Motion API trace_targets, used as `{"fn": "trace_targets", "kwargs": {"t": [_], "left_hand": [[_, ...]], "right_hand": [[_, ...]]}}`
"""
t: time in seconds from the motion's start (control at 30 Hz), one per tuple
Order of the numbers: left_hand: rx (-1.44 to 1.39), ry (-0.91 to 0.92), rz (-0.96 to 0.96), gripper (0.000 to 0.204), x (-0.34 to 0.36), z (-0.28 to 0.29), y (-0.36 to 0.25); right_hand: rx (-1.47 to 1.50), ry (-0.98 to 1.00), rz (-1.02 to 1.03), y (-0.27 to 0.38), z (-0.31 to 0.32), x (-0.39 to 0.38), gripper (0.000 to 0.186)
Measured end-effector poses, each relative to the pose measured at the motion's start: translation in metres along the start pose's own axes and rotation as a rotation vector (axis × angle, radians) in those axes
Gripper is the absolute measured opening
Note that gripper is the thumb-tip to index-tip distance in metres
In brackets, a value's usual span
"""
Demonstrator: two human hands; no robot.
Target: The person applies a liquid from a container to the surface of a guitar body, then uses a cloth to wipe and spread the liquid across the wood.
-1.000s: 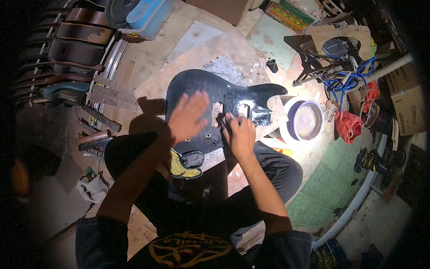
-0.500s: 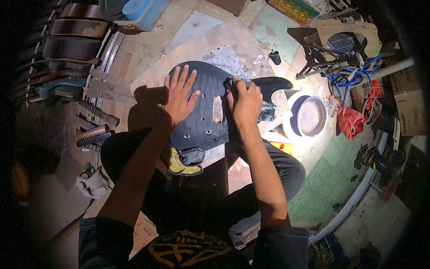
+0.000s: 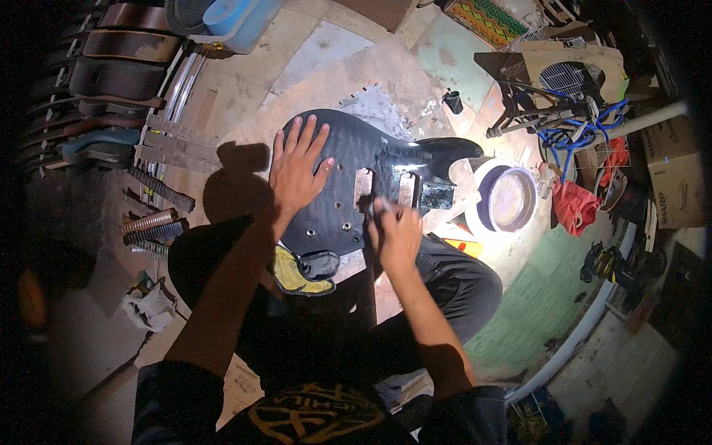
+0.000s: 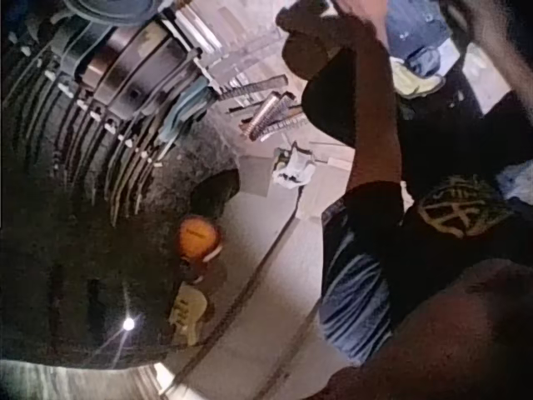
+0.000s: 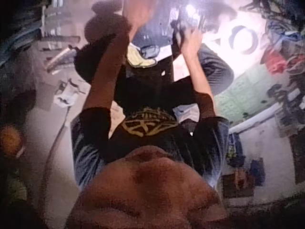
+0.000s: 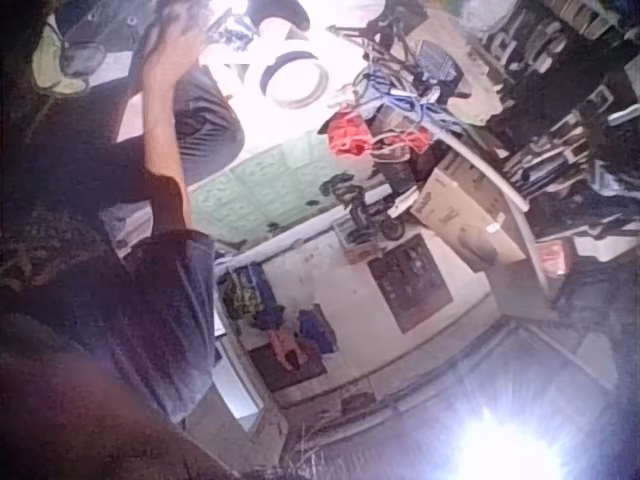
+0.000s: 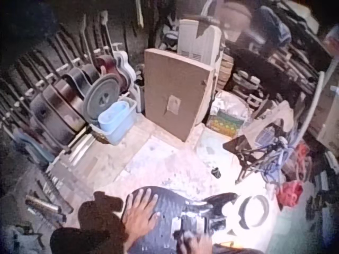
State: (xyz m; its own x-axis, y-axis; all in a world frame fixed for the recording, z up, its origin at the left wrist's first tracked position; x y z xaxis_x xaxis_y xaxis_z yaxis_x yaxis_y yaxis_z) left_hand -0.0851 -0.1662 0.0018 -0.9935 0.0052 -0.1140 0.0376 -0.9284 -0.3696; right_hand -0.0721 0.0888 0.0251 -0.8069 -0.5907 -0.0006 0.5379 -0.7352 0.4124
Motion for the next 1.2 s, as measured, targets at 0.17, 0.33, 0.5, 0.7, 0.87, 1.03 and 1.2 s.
{"fn": "trace_targets", "kwargs": {"t": [0.17, 0.33, 0.5, 0.7, 0.87, 1.03, 1.2], "left_hand": [[0.004, -0.005, -0.012, 0.062, -0.002, 0.0, -0.004], [-0.034, -0.016, -0.008, 0.06, 0.0, 0.0, -0.003], [-0.007, -0.037, 0.002, 0.059, -0.001, 0.0, -0.002], [-0.036, -0.036, -0.008, 0.057, -0.002, 0.0, -0.005], [-0.047, -0.05, 0.0, 0.057, -0.002, 0.002, -0.002], [-0.048, -0.028, -0.01, 0.057, -0.001, -0.001, -0.002], [-0.041, -0.042, 0.009, 0.056, -0.002, 0.001, 0.0]], "right_hand": [[-0.032, -0.062, -0.115, -0.013, 0.002, 0.062, 0.045], [0.055, 0.067, -0.06, 0.006, 0.001, 0.105, 0.041], [0.054, 0.145, 0.21, 0.037, -0.015, 0.031, 0.04], [0.019, 0.013, -0.058, 0.032, -0.012, 0.081, 0.038], [0.083, 0.057, 0.008, 0.055, -0.016, 0.027, 0.046], [0.05, -0.013, -0.108, 0.043, -0.021, 0.078, 0.047], [0.058, 0.047, -0.032, 0.056, -0.026, 0.027, 0.05]]}}
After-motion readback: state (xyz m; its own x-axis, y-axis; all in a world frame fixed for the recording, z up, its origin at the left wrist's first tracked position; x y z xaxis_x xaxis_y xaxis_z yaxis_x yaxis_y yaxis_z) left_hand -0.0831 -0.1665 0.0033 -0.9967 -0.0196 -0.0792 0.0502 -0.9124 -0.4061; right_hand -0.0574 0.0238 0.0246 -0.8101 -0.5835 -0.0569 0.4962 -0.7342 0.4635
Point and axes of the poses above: each hand's wrist, its own x-axis towards the middle knuckle, its own z-axis out of the back of the hand, y = z × x, the point moved 1 cm from there along x, towards the middle knuckle, and after that the axes turned 13 degrees about y, right-handed, at the moved point
